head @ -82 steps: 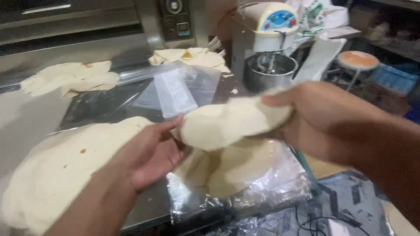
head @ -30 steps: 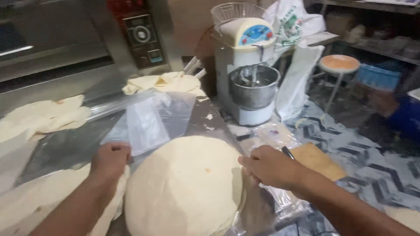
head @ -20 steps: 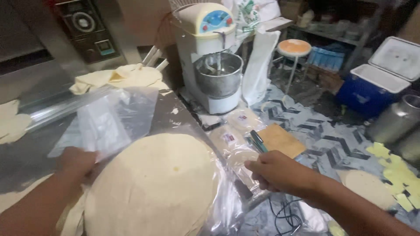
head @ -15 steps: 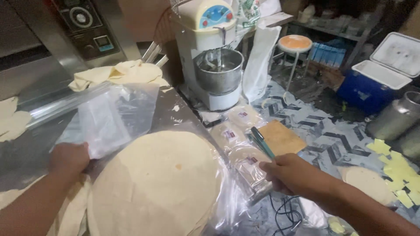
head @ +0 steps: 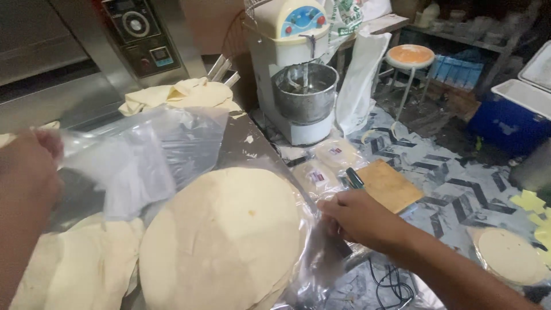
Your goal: The person places circular flatbreads into plastic bags and stacks the filled bags on a metal table in a bakery.
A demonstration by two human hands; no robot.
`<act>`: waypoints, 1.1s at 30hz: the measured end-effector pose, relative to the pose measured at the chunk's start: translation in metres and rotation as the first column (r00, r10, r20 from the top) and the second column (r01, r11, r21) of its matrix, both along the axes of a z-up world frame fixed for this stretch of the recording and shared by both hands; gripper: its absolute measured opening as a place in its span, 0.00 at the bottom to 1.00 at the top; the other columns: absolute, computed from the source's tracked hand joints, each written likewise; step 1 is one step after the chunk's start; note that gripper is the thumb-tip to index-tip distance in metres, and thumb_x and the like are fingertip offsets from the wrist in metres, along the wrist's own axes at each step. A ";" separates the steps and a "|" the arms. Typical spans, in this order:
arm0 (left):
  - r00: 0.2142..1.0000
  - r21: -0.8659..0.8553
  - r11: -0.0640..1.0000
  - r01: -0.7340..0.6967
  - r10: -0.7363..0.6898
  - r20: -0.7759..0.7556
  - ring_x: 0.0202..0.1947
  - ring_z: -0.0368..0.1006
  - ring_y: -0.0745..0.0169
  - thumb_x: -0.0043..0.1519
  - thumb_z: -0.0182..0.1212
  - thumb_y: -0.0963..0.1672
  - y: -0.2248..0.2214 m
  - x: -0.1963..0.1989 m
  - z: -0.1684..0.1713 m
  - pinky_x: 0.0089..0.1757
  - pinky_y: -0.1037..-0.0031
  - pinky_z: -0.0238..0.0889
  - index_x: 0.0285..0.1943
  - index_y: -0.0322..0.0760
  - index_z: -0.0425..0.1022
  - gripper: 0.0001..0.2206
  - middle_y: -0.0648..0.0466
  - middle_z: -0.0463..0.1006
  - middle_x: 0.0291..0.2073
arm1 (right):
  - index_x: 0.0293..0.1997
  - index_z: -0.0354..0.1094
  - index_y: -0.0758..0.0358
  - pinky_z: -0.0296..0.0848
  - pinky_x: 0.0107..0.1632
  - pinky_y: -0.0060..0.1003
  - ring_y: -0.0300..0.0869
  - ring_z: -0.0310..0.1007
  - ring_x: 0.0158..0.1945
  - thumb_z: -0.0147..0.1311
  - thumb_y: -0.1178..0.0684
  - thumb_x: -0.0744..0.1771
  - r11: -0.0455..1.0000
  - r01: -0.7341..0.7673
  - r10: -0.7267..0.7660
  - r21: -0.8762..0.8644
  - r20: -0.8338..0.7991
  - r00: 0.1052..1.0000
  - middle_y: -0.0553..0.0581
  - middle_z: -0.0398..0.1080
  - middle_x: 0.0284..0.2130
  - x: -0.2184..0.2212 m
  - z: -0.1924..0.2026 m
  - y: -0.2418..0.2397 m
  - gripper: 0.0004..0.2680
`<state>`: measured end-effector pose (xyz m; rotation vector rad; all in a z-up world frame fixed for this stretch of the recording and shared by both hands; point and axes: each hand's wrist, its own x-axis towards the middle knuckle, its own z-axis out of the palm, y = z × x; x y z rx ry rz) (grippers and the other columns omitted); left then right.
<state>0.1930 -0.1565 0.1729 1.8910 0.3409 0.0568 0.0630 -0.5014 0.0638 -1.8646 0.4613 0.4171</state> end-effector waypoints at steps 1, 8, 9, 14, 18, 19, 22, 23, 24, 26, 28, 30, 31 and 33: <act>1.000 -0.091 0.996 -0.010 0.011 0.011 0.50 0.79 0.46 0.70 0.50 0.45 0.001 -0.003 -0.003 0.56 0.57 0.68 0.51 0.29 0.78 0.14 0.42 0.82 0.48 | 0.28 0.72 0.69 0.63 0.29 0.34 0.39 0.62 0.22 0.51 0.44 0.69 1.000 -0.011 0.011 0.000 0.000 1.000 0.56 0.69 0.20 0.002 -0.002 0.004 0.16; 0.985 -0.665 0.746 -0.044 0.143 0.095 0.52 0.78 0.52 0.68 0.48 0.42 0.015 -0.043 -0.040 0.57 0.60 0.67 0.52 0.31 0.74 0.11 0.46 0.80 0.48 | 0.33 0.71 0.70 0.60 0.26 0.35 0.39 0.62 0.22 0.54 0.41 0.67 0.968 -0.073 0.037 0.242 0.148 0.988 0.55 0.68 0.21 0.023 -0.003 0.043 0.17; 0.979 -0.730 0.682 -0.040 0.172 0.107 0.52 0.78 0.53 0.68 0.47 0.42 0.018 -0.053 -0.048 0.57 0.60 0.67 0.53 0.32 0.73 0.11 0.47 0.80 0.48 | 0.35 0.71 0.70 0.59 0.26 0.36 0.39 0.63 0.23 0.53 0.39 0.67 0.955 -0.103 0.065 0.279 0.141 0.988 0.56 0.69 0.22 0.021 0.008 0.053 0.18; 0.961 -0.850 0.522 -0.071 0.265 0.083 0.53 0.77 0.55 0.68 0.47 0.42 -0.004 -0.133 -0.079 0.56 0.63 0.68 0.52 0.32 0.70 0.10 0.48 0.79 0.48 | 0.42 0.70 0.70 0.70 0.34 0.35 0.42 0.72 0.30 0.40 0.27 0.66 0.859 -0.203 0.254 0.471 -0.046 0.966 0.58 0.75 0.30 0.005 0.061 0.111 0.27; 0.944 -0.739 0.601 -0.304 0.293 -0.150 0.52 0.78 0.56 0.66 0.47 0.45 -0.017 -0.181 -0.082 0.52 0.63 0.70 0.52 0.31 0.73 0.14 0.48 0.83 0.45 | 0.45 0.68 0.70 0.74 0.41 0.37 0.44 0.75 0.35 0.41 0.24 0.66 0.728 -0.169 0.356 0.664 -0.156 0.921 0.61 0.75 0.36 -0.003 0.067 0.138 0.29; 0.939 -0.740 0.596 -0.312 0.313 -0.143 0.52 0.78 0.56 0.66 0.47 0.45 -0.011 -0.186 -0.092 0.52 0.63 0.70 0.52 0.31 0.73 0.14 0.48 0.83 0.45 | 0.45 0.68 0.70 0.74 0.41 0.37 0.44 0.75 0.35 0.41 0.24 0.66 0.724 -0.189 0.375 0.664 -0.149 0.915 0.61 0.75 0.36 0.000 0.061 0.142 0.29; 0.954 -0.742 0.605 -0.289 0.242 -0.175 0.48 0.78 0.49 0.66 0.52 0.44 0.004 -0.200 -0.115 0.51 0.58 0.73 0.53 0.25 0.73 0.15 0.43 0.81 0.42 | 0.42 0.68 0.66 0.74 0.42 0.37 0.41 0.73 0.36 0.49 0.31 0.67 0.691 -0.262 0.425 0.674 -0.086 0.901 0.57 0.72 0.35 0.005 0.044 0.153 0.22; 0.954 -0.747 0.595 -0.296 0.217 -0.206 0.46 0.79 0.48 0.65 0.51 0.45 0.009 -0.203 -0.118 0.49 0.59 0.73 0.51 0.26 0.73 0.14 0.41 0.82 0.42 | 0.40 0.68 0.65 0.73 0.41 0.36 0.40 0.72 0.35 0.53 0.35 0.67 0.677 -0.294 0.449 0.675 -0.062 0.891 0.55 0.71 0.33 0.005 0.040 0.156 0.18; 0.953 -0.753 0.584 -0.303 0.191 -0.235 0.44 0.80 0.48 0.64 0.51 0.45 0.014 -0.206 -0.121 0.48 0.59 0.73 0.49 0.27 0.73 0.14 0.40 0.83 0.41 | 0.38 0.68 0.63 0.72 0.40 0.35 0.39 0.71 0.35 0.56 0.38 0.67 0.661 -0.326 0.473 0.675 -0.038 0.880 0.54 0.70 0.30 0.005 0.037 0.159 0.15; 0.927 -0.747 0.548 -0.376 0.239 -0.290 0.44 0.80 0.48 0.64 0.51 0.45 0.019 -0.212 -0.121 0.47 0.60 0.72 0.46 0.30 0.71 0.12 0.41 0.82 0.41 | 0.36 0.69 0.64 0.71 0.38 0.35 0.39 0.70 0.33 0.56 0.38 0.67 0.647 -0.340 0.500 0.683 -0.043 0.865 0.53 0.70 0.28 0.007 0.034 0.167 0.16; 0.890 -0.735 0.502 -0.455 0.288 -0.354 0.43 0.80 0.49 0.64 0.51 0.45 0.028 -0.220 -0.127 0.46 0.60 0.71 0.44 0.33 0.70 0.09 0.41 0.81 0.41 | 0.34 0.69 0.64 0.70 0.37 0.34 0.39 0.69 0.32 0.56 0.38 0.67 0.631 -0.351 0.532 0.692 -0.057 0.845 0.53 0.70 0.26 0.009 0.028 0.178 0.16; 0.884 -0.733 0.495 -0.467 0.281 -0.374 0.37 0.78 0.53 0.64 0.49 0.48 0.041 -0.223 -0.138 0.40 0.63 0.70 0.37 0.35 0.69 0.12 0.43 0.82 0.38 | 0.32 0.67 0.64 0.68 0.34 0.33 0.39 0.66 0.29 0.55 0.36 0.67 0.674 -0.321 0.510 0.666 -0.105 0.854 0.53 0.68 0.23 0.014 0.022 0.190 0.18; 0.879 -0.732 0.488 -0.476 0.297 -0.373 0.37 0.78 0.53 0.64 0.49 0.48 0.049 -0.226 -0.146 0.40 0.63 0.70 0.37 0.35 0.69 0.12 0.43 0.82 0.38 | 0.32 0.67 0.64 0.68 0.34 0.33 0.39 0.66 0.29 0.55 0.36 0.67 0.667 -0.333 0.525 0.667 -0.104 0.845 0.53 0.68 0.23 0.020 0.015 0.195 0.18; 0.912 -0.825 0.392 -0.407 0.228 -0.342 0.27 0.74 0.54 0.61 0.48 0.45 0.065 -0.234 -0.160 0.33 0.61 0.69 0.34 0.36 0.66 0.08 0.43 0.78 0.30 | 0.38 0.69 0.61 0.67 0.35 0.33 0.38 0.66 0.29 0.54 0.39 0.69 0.692 -0.287 0.473 0.662 -0.115 0.874 0.51 0.66 0.23 0.032 0.002 0.207 0.14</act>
